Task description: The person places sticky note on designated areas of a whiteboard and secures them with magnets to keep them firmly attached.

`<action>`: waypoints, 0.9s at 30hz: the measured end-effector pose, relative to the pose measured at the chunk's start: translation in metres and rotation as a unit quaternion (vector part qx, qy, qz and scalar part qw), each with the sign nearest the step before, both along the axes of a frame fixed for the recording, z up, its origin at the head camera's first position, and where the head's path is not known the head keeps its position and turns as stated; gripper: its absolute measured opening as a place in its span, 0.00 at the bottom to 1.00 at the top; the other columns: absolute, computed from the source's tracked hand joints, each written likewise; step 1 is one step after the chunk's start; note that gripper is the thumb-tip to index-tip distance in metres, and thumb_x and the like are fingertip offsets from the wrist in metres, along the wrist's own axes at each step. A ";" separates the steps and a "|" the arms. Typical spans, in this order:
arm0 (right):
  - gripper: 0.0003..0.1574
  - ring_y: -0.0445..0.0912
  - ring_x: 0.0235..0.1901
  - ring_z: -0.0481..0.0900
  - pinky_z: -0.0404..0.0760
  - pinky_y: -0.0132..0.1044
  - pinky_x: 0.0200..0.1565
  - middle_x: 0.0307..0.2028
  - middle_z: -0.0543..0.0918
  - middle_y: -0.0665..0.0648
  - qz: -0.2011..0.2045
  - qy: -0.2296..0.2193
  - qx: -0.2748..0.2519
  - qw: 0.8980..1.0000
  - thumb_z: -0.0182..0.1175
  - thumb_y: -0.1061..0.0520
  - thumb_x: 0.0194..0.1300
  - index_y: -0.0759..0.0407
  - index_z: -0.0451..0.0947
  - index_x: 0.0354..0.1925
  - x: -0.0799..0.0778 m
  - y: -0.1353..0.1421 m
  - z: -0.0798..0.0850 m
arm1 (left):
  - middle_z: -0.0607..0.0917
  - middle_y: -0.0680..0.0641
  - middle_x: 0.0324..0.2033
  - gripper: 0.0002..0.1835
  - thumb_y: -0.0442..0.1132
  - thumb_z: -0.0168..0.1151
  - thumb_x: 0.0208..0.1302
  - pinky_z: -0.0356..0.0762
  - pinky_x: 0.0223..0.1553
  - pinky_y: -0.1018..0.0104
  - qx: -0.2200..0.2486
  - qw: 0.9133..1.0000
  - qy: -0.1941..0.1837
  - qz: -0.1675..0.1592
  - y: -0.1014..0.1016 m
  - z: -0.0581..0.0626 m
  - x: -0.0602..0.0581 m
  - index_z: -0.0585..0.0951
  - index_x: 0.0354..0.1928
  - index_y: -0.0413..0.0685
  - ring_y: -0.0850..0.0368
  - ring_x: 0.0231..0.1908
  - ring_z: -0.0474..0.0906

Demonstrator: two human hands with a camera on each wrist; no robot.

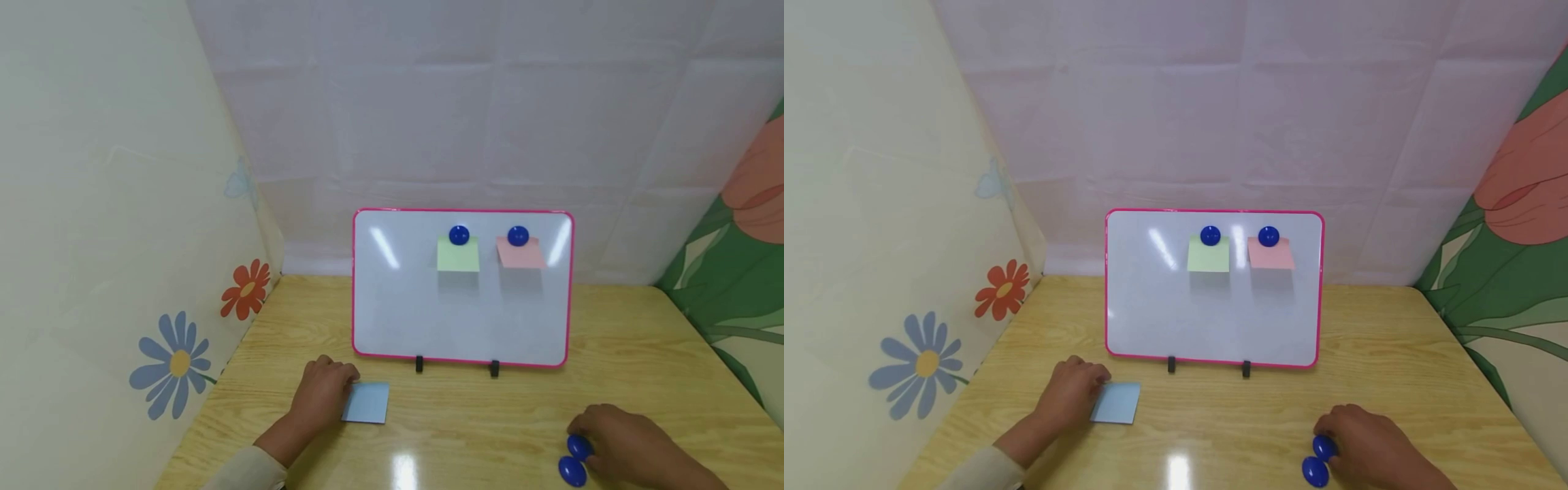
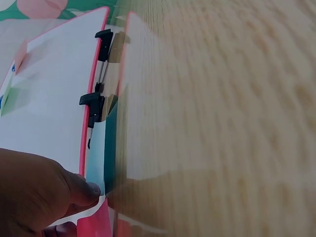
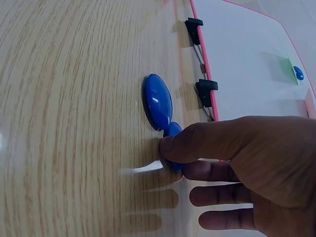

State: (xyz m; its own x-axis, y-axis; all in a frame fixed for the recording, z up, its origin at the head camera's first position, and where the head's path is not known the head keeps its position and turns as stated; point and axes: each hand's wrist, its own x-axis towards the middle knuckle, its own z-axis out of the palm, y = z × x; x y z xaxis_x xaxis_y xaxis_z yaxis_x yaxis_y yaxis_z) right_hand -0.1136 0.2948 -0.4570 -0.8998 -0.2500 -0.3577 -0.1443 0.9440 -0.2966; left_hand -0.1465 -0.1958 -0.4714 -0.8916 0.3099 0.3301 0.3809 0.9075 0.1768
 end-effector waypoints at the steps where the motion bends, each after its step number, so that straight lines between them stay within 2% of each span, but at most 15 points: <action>1: 0.19 0.43 0.38 0.78 0.83 0.51 0.43 0.36 0.81 0.45 -0.001 -0.001 0.000 1.000 0.81 0.52 0.49 0.48 0.86 0.40 0.000 0.000 0.000 | 0.86 0.54 0.29 0.12 0.26 0.73 0.55 0.67 0.40 0.54 0.000 1.000 0.002 0.000 0.000 0.000 0.000 0.86 0.35 0.52 0.54 0.33 0.71; 11: 0.17 0.43 0.36 0.77 0.82 0.50 0.41 0.34 0.79 0.46 0.001 -0.007 0.003 1.000 0.81 0.52 0.51 0.49 0.85 0.39 0.000 -0.001 0.001 | 0.87 0.54 0.28 0.12 0.26 0.72 0.55 0.66 0.39 0.56 0.000 1.000 -0.007 0.001 0.000 -0.004 -0.002 0.85 0.34 0.53 0.55 0.33 0.70; 21: 0.18 0.44 0.35 0.77 0.82 0.51 0.42 0.34 0.80 0.47 -0.005 -0.020 0.007 1.000 0.81 0.49 0.51 0.49 0.85 0.39 -0.003 0.000 -0.002 | 0.86 0.54 0.31 0.15 0.23 0.68 0.54 0.68 0.39 0.57 0.012 1.000 -0.011 0.000 0.000 0.000 0.000 0.87 0.38 0.52 0.54 0.35 0.74; 27: 0.20 0.44 0.36 0.78 0.82 0.52 0.42 0.35 0.80 0.47 0.002 -0.015 0.013 1.000 0.81 0.48 0.51 0.49 0.85 0.40 -0.002 0.001 -0.003 | 0.87 0.53 0.34 0.17 0.23 0.68 0.50 0.69 0.41 0.54 0.027 1.000 0.002 0.007 -0.007 0.003 0.000 0.87 0.39 0.52 0.50 0.39 0.77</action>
